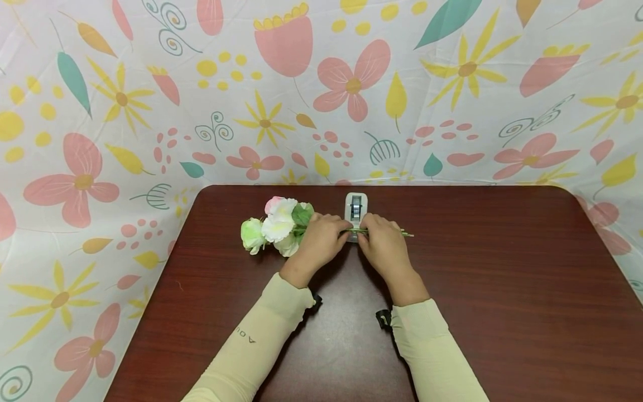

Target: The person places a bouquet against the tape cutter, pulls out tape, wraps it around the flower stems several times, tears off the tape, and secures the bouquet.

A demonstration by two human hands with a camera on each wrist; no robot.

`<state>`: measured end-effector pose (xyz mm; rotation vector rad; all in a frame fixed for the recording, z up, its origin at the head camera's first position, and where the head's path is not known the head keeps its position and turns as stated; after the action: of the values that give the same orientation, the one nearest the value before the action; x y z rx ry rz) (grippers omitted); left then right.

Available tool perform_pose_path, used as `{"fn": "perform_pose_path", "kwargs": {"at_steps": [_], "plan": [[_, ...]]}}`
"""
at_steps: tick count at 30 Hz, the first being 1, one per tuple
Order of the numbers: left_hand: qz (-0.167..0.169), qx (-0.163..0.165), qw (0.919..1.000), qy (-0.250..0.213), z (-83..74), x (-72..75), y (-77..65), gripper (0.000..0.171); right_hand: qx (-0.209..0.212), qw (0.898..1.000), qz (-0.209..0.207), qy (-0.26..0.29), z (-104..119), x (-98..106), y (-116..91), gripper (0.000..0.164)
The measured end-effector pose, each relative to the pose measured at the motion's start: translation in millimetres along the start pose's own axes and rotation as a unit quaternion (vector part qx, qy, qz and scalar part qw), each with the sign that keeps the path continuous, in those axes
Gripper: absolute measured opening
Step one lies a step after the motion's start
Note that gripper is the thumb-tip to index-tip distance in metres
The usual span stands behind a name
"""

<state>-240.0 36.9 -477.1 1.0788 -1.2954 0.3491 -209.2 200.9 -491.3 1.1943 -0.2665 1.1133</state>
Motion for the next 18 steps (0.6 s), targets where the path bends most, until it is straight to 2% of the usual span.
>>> {"fn": "perform_pose_path", "kwargs": {"at_steps": [4, 9, 18], "plan": [[-0.025, 0.001, 0.9997, 0.006, 0.8, -1.3, -0.1, 0.017, -0.022, 0.999, 0.022, 0.016, 0.9, 2.8, 1.1, 0.019], [-0.039, 0.006, 0.9992, 0.006, 1.1, -3.0, 0.3, 0.016, -0.058, 0.996, 0.048, 0.040, 2.1, 6.0, 2.9, 0.014], [-0.070, 0.009, 0.9975, 0.004, 0.1, -4.6, 1.1, 0.014, -0.095, 0.991, 0.051, 0.080, 1.1, 9.4, 5.0, 0.010]]}}
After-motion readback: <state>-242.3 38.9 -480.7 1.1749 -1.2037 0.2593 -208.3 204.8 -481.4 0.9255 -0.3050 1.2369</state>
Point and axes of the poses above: each hand's wrist, its own y-axis towards the middle knuckle, its own x-axis out of the back of the hand, z = x × y, the point moved 1 cm from there along y, towards the middle knuckle, and after that the axes turned 12 degrees about -z, right-handed, at the moved point
